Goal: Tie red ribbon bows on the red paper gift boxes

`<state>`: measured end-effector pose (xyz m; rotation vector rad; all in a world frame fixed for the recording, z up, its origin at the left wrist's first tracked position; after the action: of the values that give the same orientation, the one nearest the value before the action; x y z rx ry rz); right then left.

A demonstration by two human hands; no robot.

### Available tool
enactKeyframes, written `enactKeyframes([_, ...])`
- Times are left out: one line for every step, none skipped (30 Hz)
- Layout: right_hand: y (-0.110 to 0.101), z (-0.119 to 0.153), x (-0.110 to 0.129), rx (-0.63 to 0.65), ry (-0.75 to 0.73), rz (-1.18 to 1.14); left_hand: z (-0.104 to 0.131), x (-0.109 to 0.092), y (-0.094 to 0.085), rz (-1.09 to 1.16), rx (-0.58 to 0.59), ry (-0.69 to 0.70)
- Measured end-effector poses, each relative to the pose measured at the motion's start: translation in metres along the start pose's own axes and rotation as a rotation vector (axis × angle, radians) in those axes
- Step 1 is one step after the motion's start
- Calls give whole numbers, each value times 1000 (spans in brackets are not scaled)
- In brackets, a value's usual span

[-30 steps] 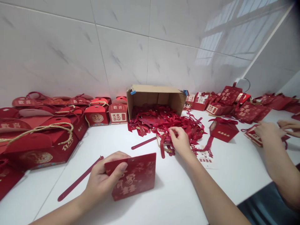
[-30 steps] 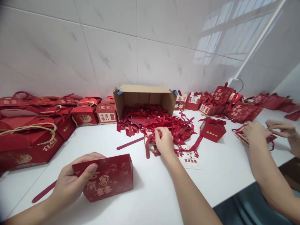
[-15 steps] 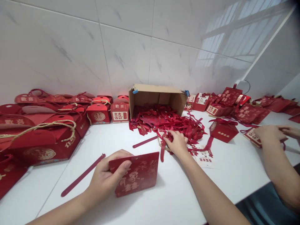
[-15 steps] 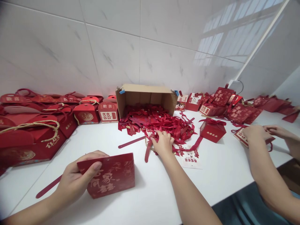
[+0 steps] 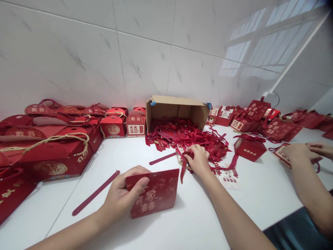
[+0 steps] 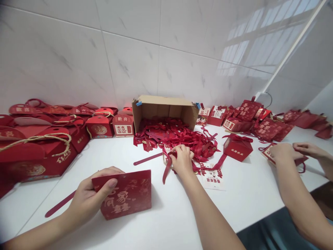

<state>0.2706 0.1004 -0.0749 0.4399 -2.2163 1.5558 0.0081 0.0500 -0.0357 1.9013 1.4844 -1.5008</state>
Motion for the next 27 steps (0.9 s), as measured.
enactKeyframes([-2,0,2,-15,-21,-54,0,-1,0,-16,-6,2])
enactKeyframes([-5,0,4,-35,-43,-126,0,-2,-1,-35,-12,4])
enactKeyframes([-9,1,6,-60,-66,-213,0,-3,-2,-59,-18,2])
enactKeyframes([-12,2,9,-87,-91,-307,-1,-3,-3,-85,-27,-4])
enactKeyframes([-15,4,13,-112,-120,-399,-2,-4,-6,-114,-43,-15])
enactKeyframes([-18,6,17,-130,-151,-488,-4,-3,-9,-143,-71,-25])
enactKeyframes([-21,9,22,-134,-182,-581,-7,-2,-13,-172,-110,-35])
enactKeyframes([-22,12,27,-124,-205,-685,-9,-1,-17,-200,-159,-44])
enactKeyframes([-23,15,33,-99,-218,-798,-12,2,-22,-224,-211,-51])
enactKeyframes([-23,18,38,-67,-222,-915,-14,5,-27,-242,-253,-62])
enactKeyframes([-22,21,43,-24,-227,-1025,-17,8,-31,-255,-284,-75])
enactKeyframes([-21,24,49,31,-242,-1121,-19,12,-35,-264,-306,-88])
enactKeyframes([-20,27,55,96,-268,-1191,-21,15,-38,-274,-323,-90])
enactKeyframes([-19,30,60,169,-304,-1236,-23,17,-40,-287,-347,-75])
enactKeyframes([-17,34,65,247,-345,-1261,-24,17,-42,-308,-375,-39])
enactKeyframes([-15,37,69,322,-379,-1278,-24,15,-44,-341,-410,16])
enactKeyframes([-14,40,72,387,-402,-1293,-23,11,-44,-389,-450,88])
enactKeyframes([-12,43,75,443,-419,-1311,-20,4,-44,-451,-484,167])
enactKeyframes([-11,46,76,492,-437,-1335,-17,-5,-43,-524,-508,244])
enactKeyframes([-11,49,78,536,-456,-1366,-13,-14,-39,-607,-509,318])
enactKeyframes([-10,52,79,577,-474,-1397,-8,-25,-34,-690,-487,378])
enactKeyframes([-10,55,81,617,-489,-1425,-4,-35,-28,-763,-440,426])
enactKeyframes([-10,57,83,654,-500,-1442,0,-44,-21,-825,-349,464])
enactKeyframes([-10,59,84,686,-506,-1448,3,-51,-14,-850,-271,468])
enactKeyframes([-9,62,86,714,-508,-1445,6,-57,-7,-853,-212,476])
enactKeyframes([-9,64,88,739,-510,-1433,8,-60,-2,-845,-161,467])
enactKeyframes([-8,65,90,756,-510,-1418,10,-62,3,-829,-120,454])
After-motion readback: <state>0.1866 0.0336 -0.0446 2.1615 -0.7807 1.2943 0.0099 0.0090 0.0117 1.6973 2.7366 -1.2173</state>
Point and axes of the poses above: each hand's wrist, its own z-axis away from the middle knuckle, its own y-axis out of the palm, x = y × z, the point moved 3 cm from there along -z, towards the middle knuckle, and after that the axes turned 11 degrees about x, right-handed, at the moved point
